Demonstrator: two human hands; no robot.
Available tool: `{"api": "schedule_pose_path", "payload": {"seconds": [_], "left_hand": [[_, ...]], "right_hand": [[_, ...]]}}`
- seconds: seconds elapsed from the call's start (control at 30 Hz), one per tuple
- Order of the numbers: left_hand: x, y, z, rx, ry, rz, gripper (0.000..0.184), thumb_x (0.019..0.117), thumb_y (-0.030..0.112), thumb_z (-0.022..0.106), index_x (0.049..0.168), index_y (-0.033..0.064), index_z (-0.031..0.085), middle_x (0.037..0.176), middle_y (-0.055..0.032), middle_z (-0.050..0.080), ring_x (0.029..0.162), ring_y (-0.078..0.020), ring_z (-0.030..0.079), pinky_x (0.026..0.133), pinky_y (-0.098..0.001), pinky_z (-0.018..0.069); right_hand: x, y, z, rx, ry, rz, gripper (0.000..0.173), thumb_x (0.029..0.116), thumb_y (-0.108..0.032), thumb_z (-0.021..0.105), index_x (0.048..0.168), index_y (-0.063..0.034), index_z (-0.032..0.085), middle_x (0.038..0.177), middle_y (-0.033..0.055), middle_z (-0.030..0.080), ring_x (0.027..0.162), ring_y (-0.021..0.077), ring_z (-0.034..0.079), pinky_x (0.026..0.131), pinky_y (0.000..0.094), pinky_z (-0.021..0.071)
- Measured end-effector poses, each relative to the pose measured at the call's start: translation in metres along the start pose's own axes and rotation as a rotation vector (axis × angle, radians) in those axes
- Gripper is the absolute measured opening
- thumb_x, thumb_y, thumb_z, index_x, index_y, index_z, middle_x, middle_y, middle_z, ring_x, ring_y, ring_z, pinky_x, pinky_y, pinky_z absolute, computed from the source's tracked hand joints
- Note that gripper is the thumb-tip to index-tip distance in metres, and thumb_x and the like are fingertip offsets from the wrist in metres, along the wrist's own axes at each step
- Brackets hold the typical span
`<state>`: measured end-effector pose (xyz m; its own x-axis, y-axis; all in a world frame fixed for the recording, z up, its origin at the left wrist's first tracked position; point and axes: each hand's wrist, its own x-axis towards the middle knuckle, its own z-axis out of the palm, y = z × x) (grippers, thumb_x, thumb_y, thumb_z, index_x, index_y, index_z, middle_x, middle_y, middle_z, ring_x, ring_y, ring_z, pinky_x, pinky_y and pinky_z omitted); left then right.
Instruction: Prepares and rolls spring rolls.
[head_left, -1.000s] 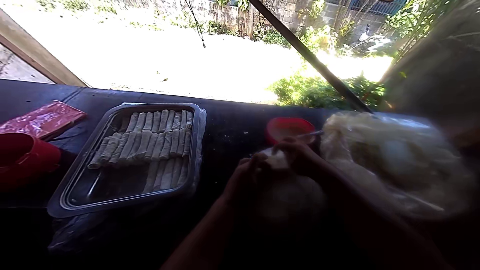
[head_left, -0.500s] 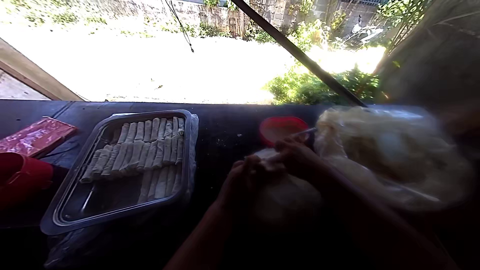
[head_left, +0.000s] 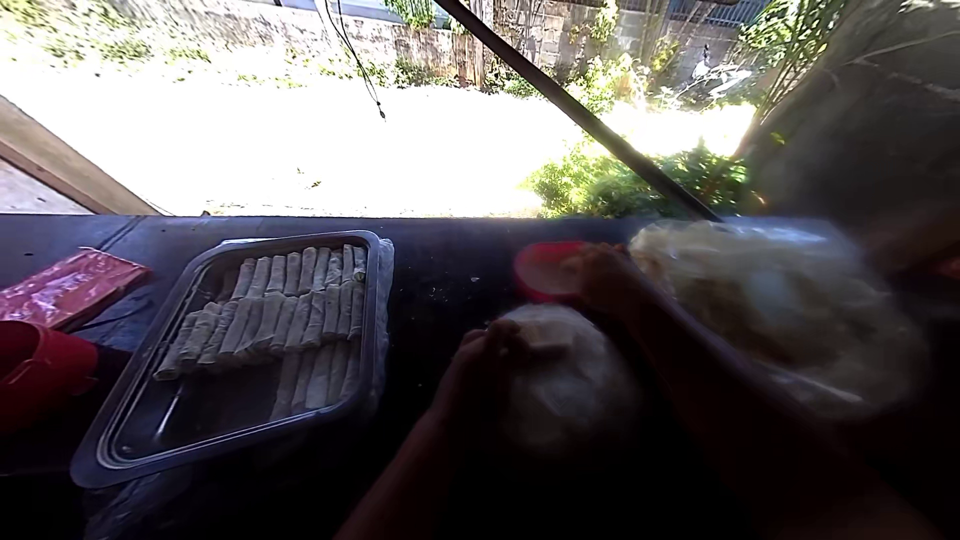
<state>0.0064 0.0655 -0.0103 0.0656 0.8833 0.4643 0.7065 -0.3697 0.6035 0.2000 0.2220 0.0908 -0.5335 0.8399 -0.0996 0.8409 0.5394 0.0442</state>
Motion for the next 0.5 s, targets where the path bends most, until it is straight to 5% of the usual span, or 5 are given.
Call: {"api": "schedule_pose_path", "payload": {"seconds": [0.1,0.2,0.3,0.43,0.5], "left_hand": [[0.001,0.002,-0.001,0.017,-0.001,-0.004,0.031,0.0957,0.028,0.070,0.121,0.0124,0.061,0.103,0.0094,0.076,0.103,-0.0051,0.070,0.105,-0.0368,0.0494],[0.002,0.004,-0.002,0.018,-0.009,-0.016,0.029,0.0964,0.029,0.069,0.120,0.0129,0.062,0.103,0.0097,0.076,0.103,-0.0053,0.069,0.105,-0.0367,0.0485],[0.001,0.004,-0.002,0.005,-0.022,-0.023,0.028,0.0975,0.029,0.068,0.121,0.0132,0.062,0.104,0.0098,0.076,0.104,-0.0055,0.069,0.105,-0.0372,0.0483],[0.000,0.003,-0.001,0.011,-0.017,-0.029,0.030,0.0969,0.030,0.068,0.121,0.0134,0.062,0.103,0.0100,0.076,0.104,-0.0051,0.069,0.105,-0.0360,0.0486],[0.001,0.003,-0.001,0.012,-0.021,-0.015,0.030,0.0967,0.030,0.069,0.121,0.0137,0.062,0.103,0.0103,0.076,0.103,-0.0046,0.069,0.105,-0.0361,0.0485]], "right_hand": [[0.033,0.006,0.018,-0.035,-0.210,0.057,0.036,0.1016,-0.017,0.057,0.135,-0.0235,0.068,0.133,0.0126,0.064,0.131,0.0358,0.053,0.104,0.0675,0.0391],[0.050,0.008,0.030,-0.058,-0.327,0.029,0.026,0.0996,-0.019,0.063,0.124,-0.0179,0.073,0.133,0.0151,0.064,0.132,0.0397,0.052,0.102,0.0717,0.0391],[0.052,0.013,0.028,0.004,-0.242,0.031,0.020,0.0993,-0.020,0.062,0.113,-0.0161,0.076,0.123,0.0128,0.068,0.125,0.0361,0.057,0.095,0.0678,0.0448],[0.052,0.011,0.029,0.046,-0.221,0.075,0.030,0.0995,-0.023,0.061,0.128,-0.0228,0.071,0.132,0.0136,0.064,0.129,0.0367,0.055,0.096,0.0671,0.0458],[0.057,0.008,0.036,0.012,-0.297,0.090,0.032,0.0986,-0.022,0.064,0.129,-0.0153,0.070,0.137,0.0183,0.061,0.132,0.0414,0.052,0.099,0.0700,0.0426]]}}
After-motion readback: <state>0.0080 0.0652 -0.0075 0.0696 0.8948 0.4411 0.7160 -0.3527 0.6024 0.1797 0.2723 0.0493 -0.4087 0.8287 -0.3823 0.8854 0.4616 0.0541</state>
